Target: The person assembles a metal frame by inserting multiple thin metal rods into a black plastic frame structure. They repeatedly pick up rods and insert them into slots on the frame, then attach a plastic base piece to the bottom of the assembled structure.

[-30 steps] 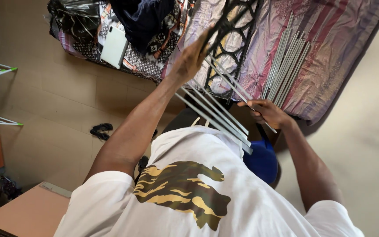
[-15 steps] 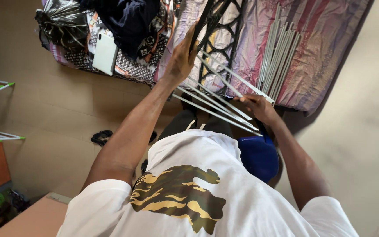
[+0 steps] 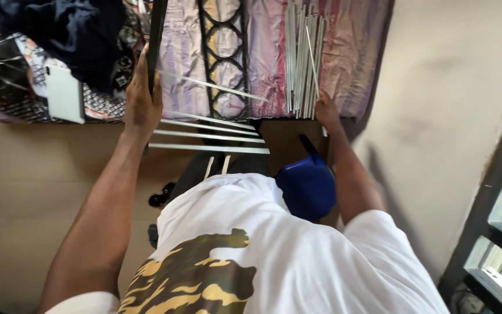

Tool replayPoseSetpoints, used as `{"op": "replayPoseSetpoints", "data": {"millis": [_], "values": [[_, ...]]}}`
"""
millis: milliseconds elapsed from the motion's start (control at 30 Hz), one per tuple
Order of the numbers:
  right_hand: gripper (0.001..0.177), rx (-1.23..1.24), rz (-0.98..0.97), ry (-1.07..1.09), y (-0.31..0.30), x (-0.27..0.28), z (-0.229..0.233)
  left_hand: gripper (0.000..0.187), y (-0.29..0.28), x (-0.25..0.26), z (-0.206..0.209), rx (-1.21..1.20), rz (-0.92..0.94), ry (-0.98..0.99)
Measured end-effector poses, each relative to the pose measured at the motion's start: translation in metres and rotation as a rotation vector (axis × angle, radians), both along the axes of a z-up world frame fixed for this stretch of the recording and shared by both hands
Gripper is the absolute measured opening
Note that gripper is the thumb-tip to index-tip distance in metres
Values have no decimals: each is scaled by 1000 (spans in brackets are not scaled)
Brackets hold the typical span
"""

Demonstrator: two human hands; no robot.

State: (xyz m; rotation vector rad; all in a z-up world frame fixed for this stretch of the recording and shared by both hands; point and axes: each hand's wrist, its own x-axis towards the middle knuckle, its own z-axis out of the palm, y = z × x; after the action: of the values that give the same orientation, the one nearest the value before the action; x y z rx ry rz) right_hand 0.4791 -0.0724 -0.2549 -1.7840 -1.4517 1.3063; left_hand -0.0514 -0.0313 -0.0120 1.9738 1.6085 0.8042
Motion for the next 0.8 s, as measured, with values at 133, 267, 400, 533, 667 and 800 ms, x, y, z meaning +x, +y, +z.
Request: {"op": "replayPoseSetpoints", "data": {"millis": [133,267,400,533,667,800], "values": [[45,-108,-116,-195,10,-19,-31,57,-7,24,6,-94,33,-21],[49,238,-112,-370,27,-39,-46,60,-12,29,3,-100,20,-45],[51,11,-76,-442,50,-52,-35,64,-12,24,-3,-1,6,84],[44,209,167,-182,73,-86,23,60,-10,26,-9,-10,54,-17],[52,202,501,-119,73,-142,104,55,-3,39,-3,-59,100,-184],[45,-175,559,-146,75,-153,148,53,2,38,15,49,84,-191]]}}
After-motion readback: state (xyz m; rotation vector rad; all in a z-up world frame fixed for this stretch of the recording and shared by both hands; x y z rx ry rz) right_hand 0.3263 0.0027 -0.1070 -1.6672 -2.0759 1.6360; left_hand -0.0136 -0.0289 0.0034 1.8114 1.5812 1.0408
